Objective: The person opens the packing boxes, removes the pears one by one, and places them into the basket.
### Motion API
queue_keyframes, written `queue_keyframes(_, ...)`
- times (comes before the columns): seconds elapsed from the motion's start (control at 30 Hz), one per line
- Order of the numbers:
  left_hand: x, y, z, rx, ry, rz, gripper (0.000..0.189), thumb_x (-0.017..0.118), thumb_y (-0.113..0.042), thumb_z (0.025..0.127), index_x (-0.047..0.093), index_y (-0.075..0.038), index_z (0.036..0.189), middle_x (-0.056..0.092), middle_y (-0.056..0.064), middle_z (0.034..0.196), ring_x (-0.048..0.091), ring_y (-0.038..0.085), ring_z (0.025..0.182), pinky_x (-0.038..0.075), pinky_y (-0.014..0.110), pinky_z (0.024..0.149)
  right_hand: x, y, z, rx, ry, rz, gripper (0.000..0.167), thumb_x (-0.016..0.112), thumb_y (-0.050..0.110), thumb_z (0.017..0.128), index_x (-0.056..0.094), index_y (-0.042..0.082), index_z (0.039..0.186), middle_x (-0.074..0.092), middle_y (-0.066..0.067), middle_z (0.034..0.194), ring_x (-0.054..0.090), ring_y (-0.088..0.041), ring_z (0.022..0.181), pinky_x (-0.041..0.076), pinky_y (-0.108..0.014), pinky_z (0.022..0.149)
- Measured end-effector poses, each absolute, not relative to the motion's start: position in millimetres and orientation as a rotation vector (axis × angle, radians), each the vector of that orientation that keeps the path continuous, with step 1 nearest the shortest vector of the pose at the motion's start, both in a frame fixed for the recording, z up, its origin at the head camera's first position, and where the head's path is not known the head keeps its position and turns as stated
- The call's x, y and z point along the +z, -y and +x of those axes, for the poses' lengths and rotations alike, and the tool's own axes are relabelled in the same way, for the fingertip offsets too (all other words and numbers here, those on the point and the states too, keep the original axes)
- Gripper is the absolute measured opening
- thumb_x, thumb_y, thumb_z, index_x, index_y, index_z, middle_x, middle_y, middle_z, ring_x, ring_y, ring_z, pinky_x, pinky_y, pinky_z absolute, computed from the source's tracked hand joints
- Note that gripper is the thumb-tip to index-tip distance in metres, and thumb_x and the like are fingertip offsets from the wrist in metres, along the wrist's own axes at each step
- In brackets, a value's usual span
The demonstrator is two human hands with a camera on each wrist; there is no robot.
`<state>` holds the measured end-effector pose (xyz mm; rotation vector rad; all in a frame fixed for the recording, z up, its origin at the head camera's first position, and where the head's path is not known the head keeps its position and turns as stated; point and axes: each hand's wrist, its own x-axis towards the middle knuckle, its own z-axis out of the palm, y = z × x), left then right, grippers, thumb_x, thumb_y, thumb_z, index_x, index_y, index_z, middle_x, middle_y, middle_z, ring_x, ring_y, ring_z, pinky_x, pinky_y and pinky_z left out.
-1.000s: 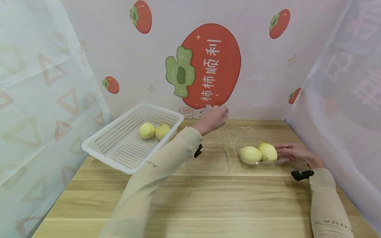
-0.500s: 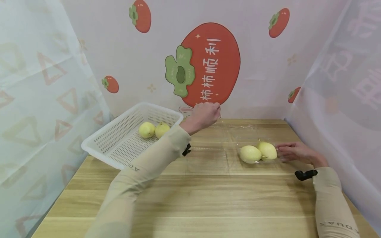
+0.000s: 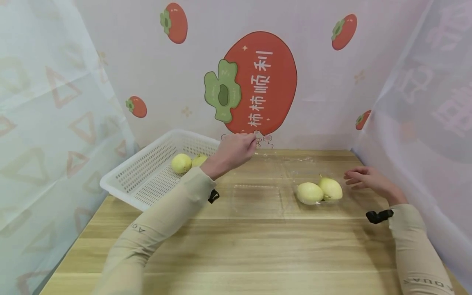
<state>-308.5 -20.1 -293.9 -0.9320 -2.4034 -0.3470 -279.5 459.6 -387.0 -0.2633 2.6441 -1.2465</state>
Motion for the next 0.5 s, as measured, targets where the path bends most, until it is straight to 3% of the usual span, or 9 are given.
queue_keyframes(0.17,-291,37,-300,-0.367,2.356,-0.916,0.022,0.049,-0.018,0.100,0.069,-0.011,0.094,0.065,-0.001,0.071,0.060,0.015,0.059,0.048,0.034,0.049,-375,-446,-280,-1.229,-2.704,-0.304,0.052,0.044,0.032,0.105,0.048,-0.012,0.133,0.055,-0.034,0.130,0.070,-0.013,0.100,0.060,-0.035,0.081)
queue_keyframes(0.5,-287,73,-286,-0.435,2.309,-0.846,0.019,0.051,-0.017,0.097,0.069,-0.011,0.092,0.063,0.000,0.066,0.057,0.018,0.057,0.050,0.039,0.053,-359,-417,-275,-1.139,-2.794,-0.357,0.044,0.050,0.029,0.103,0.058,-0.007,0.127,0.063,-0.028,0.123,0.071,-0.009,0.094,0.060,-0.033,0.077)
